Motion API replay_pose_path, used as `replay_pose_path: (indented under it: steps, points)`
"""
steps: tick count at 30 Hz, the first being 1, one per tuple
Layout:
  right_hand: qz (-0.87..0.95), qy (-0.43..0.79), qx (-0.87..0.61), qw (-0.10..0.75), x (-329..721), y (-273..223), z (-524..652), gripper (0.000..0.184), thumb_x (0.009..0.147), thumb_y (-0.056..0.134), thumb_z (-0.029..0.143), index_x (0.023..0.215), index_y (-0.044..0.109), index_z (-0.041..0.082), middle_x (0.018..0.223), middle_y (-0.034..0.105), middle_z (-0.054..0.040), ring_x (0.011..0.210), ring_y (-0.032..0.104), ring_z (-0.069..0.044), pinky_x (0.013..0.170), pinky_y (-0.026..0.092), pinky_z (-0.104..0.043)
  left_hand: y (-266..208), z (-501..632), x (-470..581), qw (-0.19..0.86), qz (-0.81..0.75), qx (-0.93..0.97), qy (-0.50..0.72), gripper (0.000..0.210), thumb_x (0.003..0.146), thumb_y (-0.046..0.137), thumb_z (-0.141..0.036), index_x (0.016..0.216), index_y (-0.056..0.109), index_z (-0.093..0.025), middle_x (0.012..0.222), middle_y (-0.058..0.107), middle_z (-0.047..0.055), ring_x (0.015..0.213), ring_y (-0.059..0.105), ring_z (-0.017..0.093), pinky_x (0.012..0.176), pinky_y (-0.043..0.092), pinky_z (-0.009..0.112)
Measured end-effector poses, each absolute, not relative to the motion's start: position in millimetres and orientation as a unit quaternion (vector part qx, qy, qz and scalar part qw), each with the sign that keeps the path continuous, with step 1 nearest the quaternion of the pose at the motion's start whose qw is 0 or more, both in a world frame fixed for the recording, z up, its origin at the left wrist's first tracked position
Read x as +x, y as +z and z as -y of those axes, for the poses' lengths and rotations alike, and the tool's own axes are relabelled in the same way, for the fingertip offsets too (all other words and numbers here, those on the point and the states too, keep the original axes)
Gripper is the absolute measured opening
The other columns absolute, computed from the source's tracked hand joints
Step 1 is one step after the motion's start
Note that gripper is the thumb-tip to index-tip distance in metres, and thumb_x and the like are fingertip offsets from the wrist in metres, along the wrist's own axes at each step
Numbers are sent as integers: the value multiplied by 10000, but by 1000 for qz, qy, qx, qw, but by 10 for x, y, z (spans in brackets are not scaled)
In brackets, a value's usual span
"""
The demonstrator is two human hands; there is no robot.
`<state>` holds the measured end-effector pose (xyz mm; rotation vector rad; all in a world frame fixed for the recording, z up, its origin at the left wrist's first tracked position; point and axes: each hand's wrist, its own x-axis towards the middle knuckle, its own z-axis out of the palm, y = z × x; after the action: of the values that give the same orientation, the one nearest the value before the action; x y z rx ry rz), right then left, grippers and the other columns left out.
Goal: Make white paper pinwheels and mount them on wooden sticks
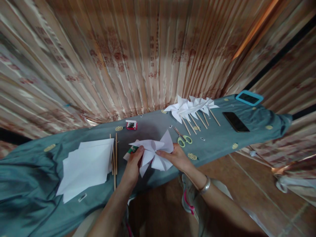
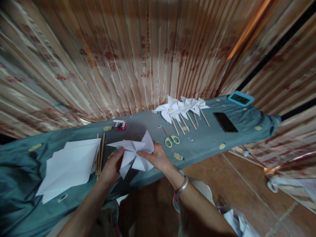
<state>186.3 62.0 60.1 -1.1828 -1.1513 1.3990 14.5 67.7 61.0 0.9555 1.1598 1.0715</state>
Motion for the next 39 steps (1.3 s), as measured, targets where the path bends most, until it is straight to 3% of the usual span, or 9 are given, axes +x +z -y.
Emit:
replay_pose_path:
  steps: [3, 6, 11, 18, 24, 33, 39]
  points:
    - [475, 566, -483, 470, 1861, 621, -619, 311, 643, 768, 429, 749, 721, 140, 662, 694, -13, 565, 578, -129, 530, 456, -238, 661, -662, 178, 617, -490, 449, 421, 367, 638, 717, -487, 704, 672, -129, 628, 653, 29, 591, 582, 168, 583, 456, 276]
    - [484, 547, -493, 473, 1846, 636, -618, 289, 659, 753, 412, 767, 726, 145, 686, 705, -19, 585, 595, -139, 544, 467, -243, 724, -629, 227, 571, -503, 515, 395, 348, 595, 757, -402, 798, 695, -126, 703, 693, 38, 631, 603, 182, 593, 457, 272]
    - [480, 544, -492, 481, 1832, 619, -623, 302, 648, 760, 425, 760, 728, 146, 685, 710, -24, 589, 612, -153, 545, 480, -252, 722, -598, 272, 481, -533, 570, 400, 317, 696, 683, -401, 879, 702, -144, 803, 723, 56, 712, 632, 209, 642, 468, 282]
    - [465, 566, -472, 491, 1859, 671, -622, 332, 607, 797, 424, 771, 731, 143, 686, 709, -19, 584, 602, -142, 547, 477, -246, 740, -599, 276, 423, -545, 601, 404, 198, 733, 629, -351, 750, 681, -160, 660, 664, 12, 614, 580, 170, 574, 426, 251]
    - [468, 569, -457, 498, 1908, 692, -626, 283, 608, 808, 375, 743, 726, 141, 670, 696, -3, 589, 599, -133, 567, 470, -240, 766, -602, 314, 427, -537, 604, 407, 232, 751, 623, -373, 800, 699, -159, 725, 705, 29, 677, 623, 192, 621, 464, 266]
    - [463, 583, -436, 506, 1930, 648, -630, 339, 607, 799, 434, 742, 715, 135, 649, 670, 0, 570, 561, -119, 570, 450, -240, 742, -614, 344, 429, -536, 607, 401, 247, 759, 626, -374, 850, 710, -159, 818, 737, 54, 793, 666, 227, 716, 499, 296]
    - [476, 562, -465, 492, 1931, 626, -643, 365, 607, 784, 475, 683, 672, 136, 599, 606, 13, 542, 498, -104, 517, 394, -222, 748, -607, 374, 431, -535, 596, 415, 272, 734, 622, -395, 817, 713, -152, 779, 731, 55, 750, 659, 221, 692, 501, 297]
